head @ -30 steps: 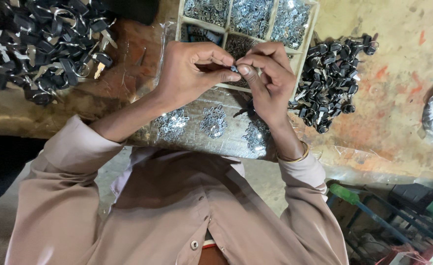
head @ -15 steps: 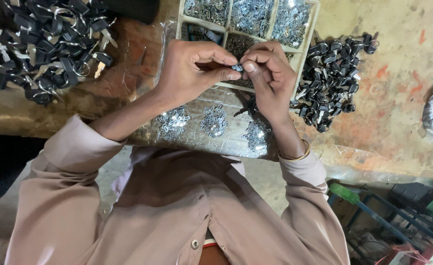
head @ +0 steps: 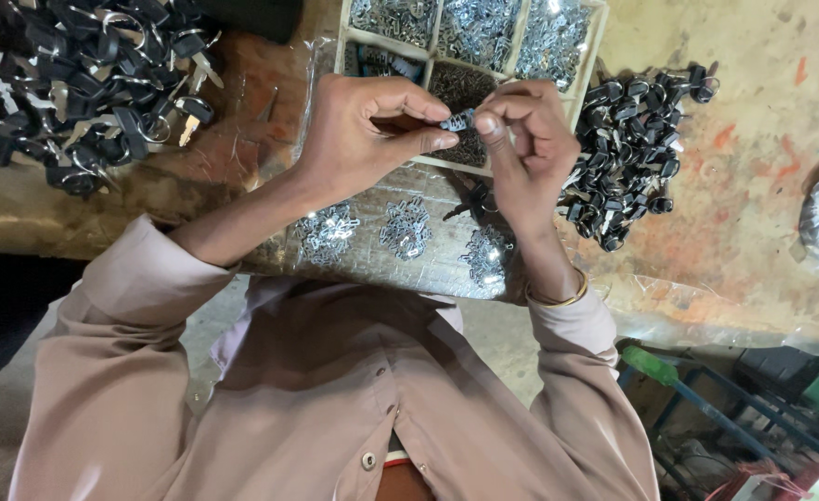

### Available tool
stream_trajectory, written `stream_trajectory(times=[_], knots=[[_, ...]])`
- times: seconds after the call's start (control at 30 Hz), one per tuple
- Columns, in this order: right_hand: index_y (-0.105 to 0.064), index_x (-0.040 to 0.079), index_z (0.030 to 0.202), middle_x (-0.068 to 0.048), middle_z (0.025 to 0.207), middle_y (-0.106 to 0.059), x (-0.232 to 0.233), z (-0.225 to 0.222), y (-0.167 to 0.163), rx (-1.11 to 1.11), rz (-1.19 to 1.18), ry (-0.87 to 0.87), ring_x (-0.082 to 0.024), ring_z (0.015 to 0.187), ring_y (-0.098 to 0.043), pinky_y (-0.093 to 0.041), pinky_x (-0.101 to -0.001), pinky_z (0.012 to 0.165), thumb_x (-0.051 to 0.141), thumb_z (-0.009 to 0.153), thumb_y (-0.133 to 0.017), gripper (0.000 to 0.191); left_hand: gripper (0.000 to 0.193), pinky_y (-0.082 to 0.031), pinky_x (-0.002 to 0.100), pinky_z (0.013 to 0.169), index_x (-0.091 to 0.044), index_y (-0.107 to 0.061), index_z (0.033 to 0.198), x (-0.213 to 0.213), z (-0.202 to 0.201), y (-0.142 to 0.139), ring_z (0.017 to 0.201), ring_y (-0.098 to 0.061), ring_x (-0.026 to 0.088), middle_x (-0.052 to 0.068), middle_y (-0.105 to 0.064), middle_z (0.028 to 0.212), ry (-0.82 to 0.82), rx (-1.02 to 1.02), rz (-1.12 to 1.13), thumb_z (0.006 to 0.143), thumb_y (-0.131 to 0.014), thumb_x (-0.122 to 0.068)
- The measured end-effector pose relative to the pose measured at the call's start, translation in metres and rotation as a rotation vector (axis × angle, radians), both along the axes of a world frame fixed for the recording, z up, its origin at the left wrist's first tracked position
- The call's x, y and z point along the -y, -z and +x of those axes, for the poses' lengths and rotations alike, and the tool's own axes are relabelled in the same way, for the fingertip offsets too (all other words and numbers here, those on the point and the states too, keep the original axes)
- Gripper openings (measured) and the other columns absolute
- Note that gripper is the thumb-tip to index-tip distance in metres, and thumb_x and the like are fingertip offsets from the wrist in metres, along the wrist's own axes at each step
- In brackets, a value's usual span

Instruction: The person picks small metal contact parts from a compartment tray and inserts them into a small blue plastic component body held in their hands, pressing each part into place. They repeat the assembly on successive blue components and place finished units back into the tray.

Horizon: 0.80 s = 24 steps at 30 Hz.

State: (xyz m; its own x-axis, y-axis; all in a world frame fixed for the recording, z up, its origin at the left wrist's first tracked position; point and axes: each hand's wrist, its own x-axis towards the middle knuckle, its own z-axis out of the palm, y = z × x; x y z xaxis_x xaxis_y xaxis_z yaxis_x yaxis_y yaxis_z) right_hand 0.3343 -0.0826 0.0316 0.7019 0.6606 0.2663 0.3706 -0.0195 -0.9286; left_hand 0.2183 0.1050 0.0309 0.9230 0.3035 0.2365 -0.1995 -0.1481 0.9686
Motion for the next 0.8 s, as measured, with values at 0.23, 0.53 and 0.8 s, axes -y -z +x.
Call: stream_trajectory(times=[0.23, 0.53, 0.8], knots=[[-0.071, -0.002, 0.099, -0.009, 0.107, -0.065, 0.008, 0.014, -0.009, 0.220, -0.194, 0.072, -0.010, 0.081, -0.056, -0.045, -0.0235, 0.068, 0.009, 0.100, -0.083, 0.017, 0.019, -0.069, 0.027, 0.083, 0.002, -0.076, 0.108, 0.001, 0.000, -0.001, 0.093, -0.080, 0.017, 0.013, -0.079, 0.103, -0.017, -0.016, -0.027, 0.093, -0.086, -0.003], [-0.069, -0.004, 0.112, -0.009, 0.118, -0.062, -0.004, -0.003, 0.003, -0.110, 0.059, -0.109, -0.014, 0.101, -0.061, -0.052, -0.0263, 0.087, 0.000, 0.108, -0.068, 0.006, 0.019, -0.067, 0.027, 0.082, 0.003, -0.076, 0.106, 0.000, 0.000, -0.002, 0.094, -0.080, 0.017, 0.012, -0.080, 0.101, 0.012, -0.010, 0.013, 0.092, -0.087, -0.004], [-0.070, -0.003, 0.112, -0.008, 0.115, -0.061, -0.007, -0.012, 0.002, -0.088, 0.052, -0.077, -0.014, 0.102, -0.060, -0.050, -0.0259, 0.090, 0.000, 0.107, -0.069, 0.006, 0.022, -0.066, 0.026, 0.080, 0.005, -0.074, 0.103, -0.002, 0.000, 0.001, 0.092, -0.079, 0.015, 0.012, -0.079, 0.099, 0.049, 0.003, -0.035, 0.090, -0.089, -0.004]])
